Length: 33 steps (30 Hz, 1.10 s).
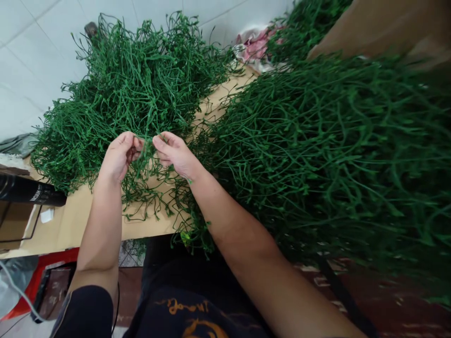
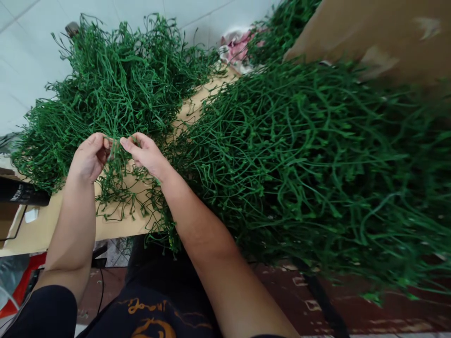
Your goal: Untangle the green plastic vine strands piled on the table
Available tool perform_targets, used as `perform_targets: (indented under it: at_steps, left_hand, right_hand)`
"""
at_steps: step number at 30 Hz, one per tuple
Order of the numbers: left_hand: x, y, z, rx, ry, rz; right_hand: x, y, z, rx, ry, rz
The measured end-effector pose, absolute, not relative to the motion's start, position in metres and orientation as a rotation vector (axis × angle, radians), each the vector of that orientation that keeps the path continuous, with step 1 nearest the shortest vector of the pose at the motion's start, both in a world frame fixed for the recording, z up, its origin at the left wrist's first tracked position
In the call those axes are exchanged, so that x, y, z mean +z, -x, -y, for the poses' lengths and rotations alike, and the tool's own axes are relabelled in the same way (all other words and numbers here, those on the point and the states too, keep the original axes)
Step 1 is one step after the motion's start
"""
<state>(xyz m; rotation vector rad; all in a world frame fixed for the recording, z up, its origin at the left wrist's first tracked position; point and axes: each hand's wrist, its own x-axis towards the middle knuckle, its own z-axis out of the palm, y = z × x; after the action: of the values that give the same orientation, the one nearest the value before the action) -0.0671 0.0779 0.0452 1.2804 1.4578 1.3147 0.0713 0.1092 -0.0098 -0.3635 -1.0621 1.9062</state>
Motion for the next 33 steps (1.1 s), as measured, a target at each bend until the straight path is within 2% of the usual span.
perform_targets:
  at_steps: [7,17,23,33]
  left_hand:
    - [0.041,0.061,-0.073,1.236,-1.376,-1.488]
    - [0.028,0.049,-0.113,1.597,-1.185,-1.742]
    - [0.036,0.040,-0.138,1.635,-1.194,-1.760]
    - [0.036,0.043,-0.161,1.666,-1.290,-1.709]
  right_hand:
    - [-0.010,-0.071,-0.106,1.893,0.360,1.256]
    - [-0.010,-0.064,-0.111,1.904,0.272,1.226]
    - [-0.006,-0.066,-0.116,1.930,0.384,1.155]
    - [-0.006,-0.069,-0.120,1.823,0.320,1.227]
